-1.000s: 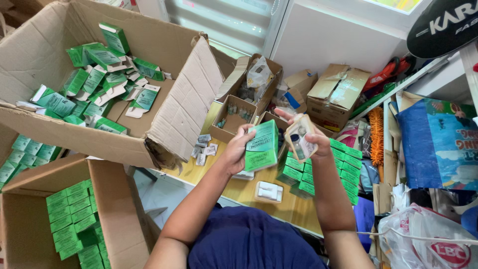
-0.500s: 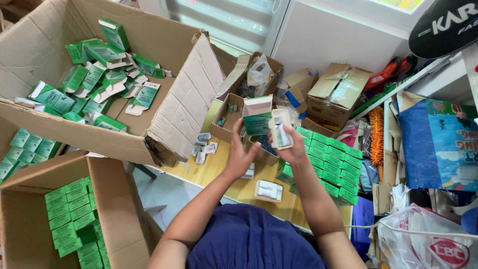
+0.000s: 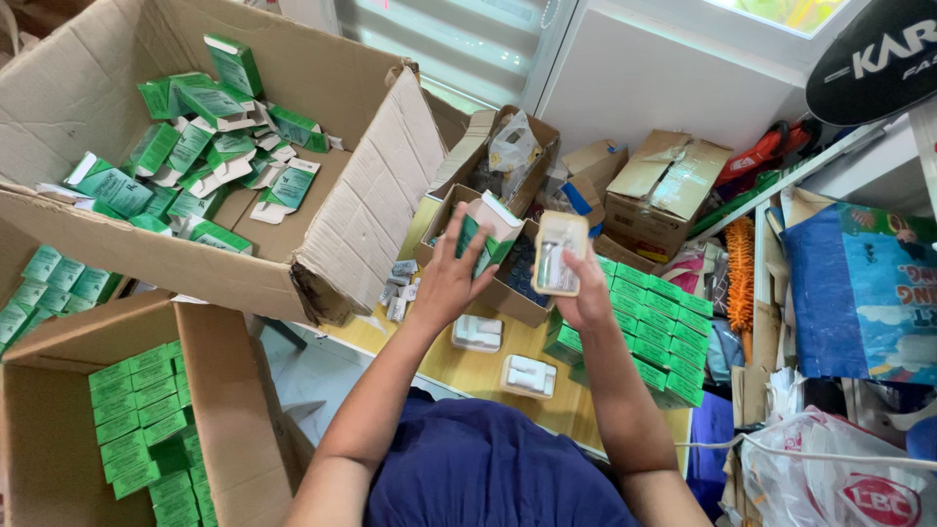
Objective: The person repeatedly picks up small green boxes and white plastic containers from a table, places items into the containers, and stacks the boxes. The person handles the items one at a time and arranges them in neat rows on the table.
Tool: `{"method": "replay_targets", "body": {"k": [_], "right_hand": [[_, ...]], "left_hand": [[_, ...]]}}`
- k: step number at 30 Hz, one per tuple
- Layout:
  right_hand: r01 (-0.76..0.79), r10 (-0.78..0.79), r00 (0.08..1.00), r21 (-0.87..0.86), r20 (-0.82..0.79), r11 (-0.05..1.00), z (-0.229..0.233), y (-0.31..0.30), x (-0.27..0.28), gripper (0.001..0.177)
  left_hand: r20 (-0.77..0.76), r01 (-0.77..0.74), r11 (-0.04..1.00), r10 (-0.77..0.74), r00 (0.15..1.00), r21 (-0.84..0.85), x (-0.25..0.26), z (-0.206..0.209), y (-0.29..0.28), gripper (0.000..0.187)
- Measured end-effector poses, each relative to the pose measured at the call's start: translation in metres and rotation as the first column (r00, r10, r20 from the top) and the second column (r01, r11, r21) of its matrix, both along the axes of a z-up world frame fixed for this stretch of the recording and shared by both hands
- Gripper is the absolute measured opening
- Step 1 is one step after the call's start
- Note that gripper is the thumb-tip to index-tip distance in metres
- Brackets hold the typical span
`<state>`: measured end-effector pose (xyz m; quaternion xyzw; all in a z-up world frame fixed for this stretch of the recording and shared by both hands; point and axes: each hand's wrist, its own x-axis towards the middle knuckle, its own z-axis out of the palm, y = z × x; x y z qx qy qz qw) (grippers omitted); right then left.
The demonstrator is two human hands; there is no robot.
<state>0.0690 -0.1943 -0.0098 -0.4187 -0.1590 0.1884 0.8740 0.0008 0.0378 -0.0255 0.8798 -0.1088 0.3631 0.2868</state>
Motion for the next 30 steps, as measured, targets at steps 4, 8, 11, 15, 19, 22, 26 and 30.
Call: {"method": "replay_targets", "body": {"k": [4, 8, 11, 15, 19, 22, 26, 30], "right_hand": [[0.114, -0.111, 0.993, 0.089, -0.028, 0.99, 0.021, 0.013, -0.009, 0.042], [0.184, -0.174, 0.982, 0.177, -0.072, 0.967, 0.016, 0.034, -0.009, 0.039], [0.356, -0.355, 0.934, 0.126, -0.027, 0.926, 0.006, 0.039, 0.002, 0.035], [0.482, -0.475, 0.867, -0.007, 0.15, 0.876, -0.014, 0.036, 0.006, 0.037], [0.63, -0.495, 0.743, -0.221, 0.45, 0.745, -0.031, 0.033, 0.0, 0.049], [0.64, -0.448, 0.732, -0.293, 0.513, 0.71, -0.037, 0.031, -0.003, 0.051], [0.517, -0.392, 0.839, -0.33, 0.377, 0.789, -0.037, 0.023, -0.002, 0.048], [0.517, -0.347, 0.827, -0.355, 0.442, 0.779, -0.035, 0.018, 0.0, 0.038]], "left_hand": [[-0.083, 0.007, 0.929, 0.025, 0.996, 0.37, 0.001, -0.004, -0.008, 0.062], [-0.103, 0.073, 0.895, -0.03, 0.994, 0.44, -0.004, -0.003, -0.018, 0.069], [-0.104, 0.077, 0.903, -0.036, 0.994, 0.424, -0.013, 0.0, -0.02, 0.072], [-0.107, 0.056, 0.916, -0.014, 0.994, 0.398, -0.019, 0.004, -0.024, 0.067], [-0.192, 0.059, 0.899, 0.028, 0.981, 0.433, -0.022, 0.007, -0.033, 0.071], [-0.206, 0.058, 0.892, 0.04, 0.978, 0.449, -0.022, 0.009, -0.036, 0.074], [-0.194, 0.064, 0.877, 0.034, 0.98, 0.476, -0.023, 0.01, -0.038, 0.074], [-0.125, 0.048, 0.893, 0.009, 0.992, 0.447, -0.023, 0.004, -0.042, 0.072]]}}
